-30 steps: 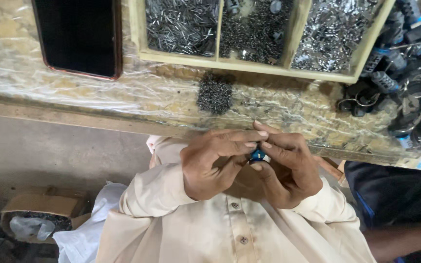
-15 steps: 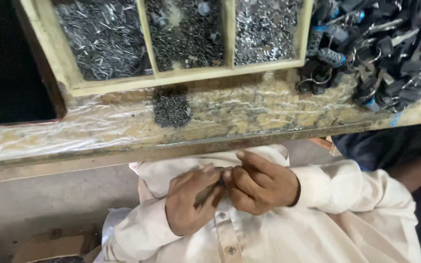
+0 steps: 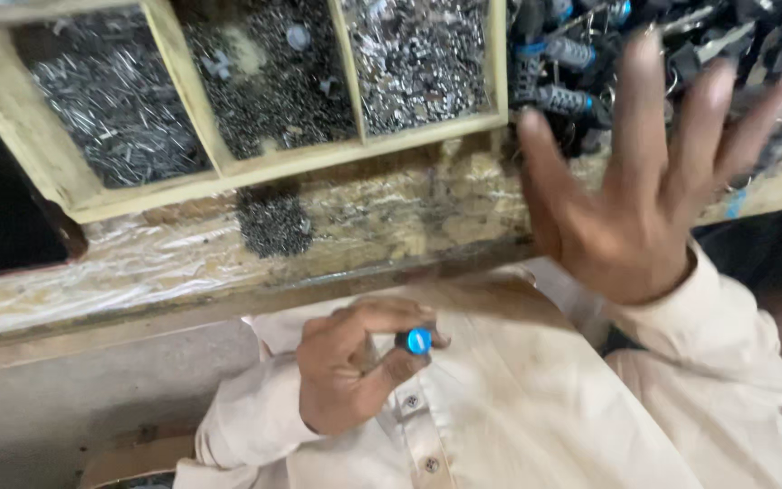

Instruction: The person sits at a workbench assembling small metal lock components. They pick tiny metal pins and springs from a compartment tray, press them into a lock body held in the other hand, and place finished lock assemblies onto a pile of completed locks on the bench.

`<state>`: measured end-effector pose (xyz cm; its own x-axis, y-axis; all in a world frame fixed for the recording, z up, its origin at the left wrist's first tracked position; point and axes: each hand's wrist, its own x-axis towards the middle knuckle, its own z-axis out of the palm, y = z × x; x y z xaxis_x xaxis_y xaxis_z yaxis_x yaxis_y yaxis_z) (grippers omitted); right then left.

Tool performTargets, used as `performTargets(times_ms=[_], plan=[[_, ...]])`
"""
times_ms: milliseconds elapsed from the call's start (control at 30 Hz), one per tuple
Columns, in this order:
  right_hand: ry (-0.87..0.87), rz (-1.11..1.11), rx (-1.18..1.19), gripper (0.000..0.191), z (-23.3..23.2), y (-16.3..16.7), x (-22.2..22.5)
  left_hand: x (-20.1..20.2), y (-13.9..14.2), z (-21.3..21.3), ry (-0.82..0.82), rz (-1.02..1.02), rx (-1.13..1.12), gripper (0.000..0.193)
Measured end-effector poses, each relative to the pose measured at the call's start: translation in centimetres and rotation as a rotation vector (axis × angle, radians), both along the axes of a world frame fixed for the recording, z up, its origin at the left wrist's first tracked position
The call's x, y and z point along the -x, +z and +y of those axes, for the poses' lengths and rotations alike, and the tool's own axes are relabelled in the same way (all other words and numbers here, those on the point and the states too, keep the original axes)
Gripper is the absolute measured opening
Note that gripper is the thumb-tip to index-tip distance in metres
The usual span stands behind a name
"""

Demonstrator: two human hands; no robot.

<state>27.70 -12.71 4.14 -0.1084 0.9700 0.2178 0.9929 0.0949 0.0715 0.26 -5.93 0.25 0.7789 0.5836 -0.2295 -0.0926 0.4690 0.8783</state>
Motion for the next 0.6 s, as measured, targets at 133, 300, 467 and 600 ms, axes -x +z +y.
performTargets(times_ms=[133,300,467,600], plan=[[-0.070,0.103,0.058,0.026,-5.0,-5.9,-5.1,-0.2,-0.1,1.3,-0.106,0.022,-0.369,0.026],[-0.232,1.053,-0.028,0.012,-6.7,-3.1,-7.1,-1.4,0.2,2.4,-0.042,0.014,-0.461,0.030],[0.009,0.771,0.445,0.023,-3.1,3.0,-6.6,-2.3,-1.0,3.4,-0.115,0.021,-0.612,0.036],[0.191,0.725,0.102,0.019,0.4,1.9,-0.7,-3.2,-1.3,3.6,-0.038,0.078,-0.713,0.040]])
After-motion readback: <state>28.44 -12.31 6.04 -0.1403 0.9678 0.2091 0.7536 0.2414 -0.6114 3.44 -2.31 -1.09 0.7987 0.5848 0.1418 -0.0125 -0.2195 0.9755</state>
